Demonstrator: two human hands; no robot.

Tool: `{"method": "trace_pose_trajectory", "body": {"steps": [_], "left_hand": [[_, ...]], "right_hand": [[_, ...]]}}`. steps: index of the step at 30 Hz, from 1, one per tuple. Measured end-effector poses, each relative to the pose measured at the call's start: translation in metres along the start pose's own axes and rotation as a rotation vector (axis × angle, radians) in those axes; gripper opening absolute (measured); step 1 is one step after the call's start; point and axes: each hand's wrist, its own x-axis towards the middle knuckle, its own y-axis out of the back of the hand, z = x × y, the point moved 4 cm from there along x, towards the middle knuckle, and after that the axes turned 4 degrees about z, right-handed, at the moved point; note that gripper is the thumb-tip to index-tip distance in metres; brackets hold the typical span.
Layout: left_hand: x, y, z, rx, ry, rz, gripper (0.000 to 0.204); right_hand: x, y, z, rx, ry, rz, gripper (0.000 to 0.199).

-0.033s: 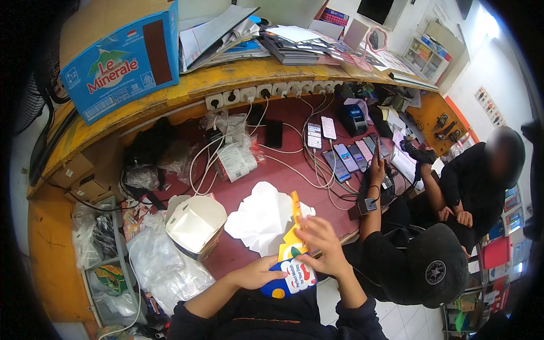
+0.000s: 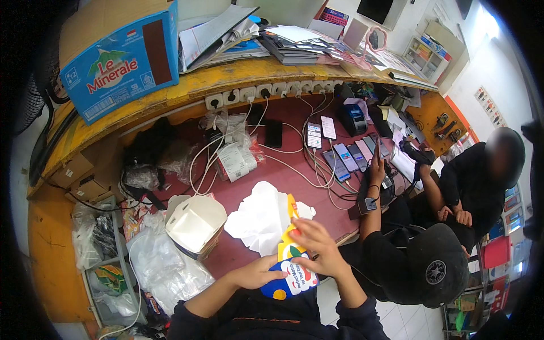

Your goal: The person assembles small, colorful paper boxes by folding and interlocking pre-cut flaps. They handle each box one at a time, folding edges and snapping tabs into place, then stacking the finished boxes on the counter.

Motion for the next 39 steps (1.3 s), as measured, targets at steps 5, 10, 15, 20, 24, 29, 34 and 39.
{"method": "trace_pose_trajectory", "body": {"steps": [5, 10, 15, 20, 24, 29, 34, 39], "left_hand": [[-0.007, 0.014, 0.009, 0.195, 0.008, -0.002, 0.041], [-0.004, 0.015, 0.017, -0.079, -0.083, 0.184, 0.042], [-0.001, 0.015, 0.021, -0.142, -0.193, 0.156, 0.041], [0.004, 0.024, 0.017, 0.045, -0.207, 0.271, 0.029], [0.006, 0.033, 0.011, -0.39, -0.194, 0.568, 0.034], [0.01, 0.028, 0.019, -0.925, -0.195, 0.147, 0.05], [0.015, 0.028, 0.011, -0.765, -0.062, 0.446, 0.036], [0.011, -0.001, 0.003, -0.829, -0.215, 0.558, 0.035]], "right_hand": [[-0.011, -0.024, 0.002, 0.175, -0.126, -0.04, 0.062], [-0.013, -0.027, 0.003, 0.336, -0.233, 0.145, 0.06], [-0.026, -0.03, 0.006, 0.392, -0.324, 0.177, 0.047], [-0.046, -0.046, 0.008, 0.62, -0.554, 0.317, 0.021], [-0.042, -0.028, 0.013, 0.58, -0.559, 0.695, 0.008], [-0.017, -0.019, -0.006, 0.344, -0.031, 0.148, 0.011], [-0.018, -0.018, -0.001, 0.389, -0.25, 0.451, 0.022], [-0.023, -0.016, -0.007, 0.272, -0.341, 0.857, 0.02]]}}
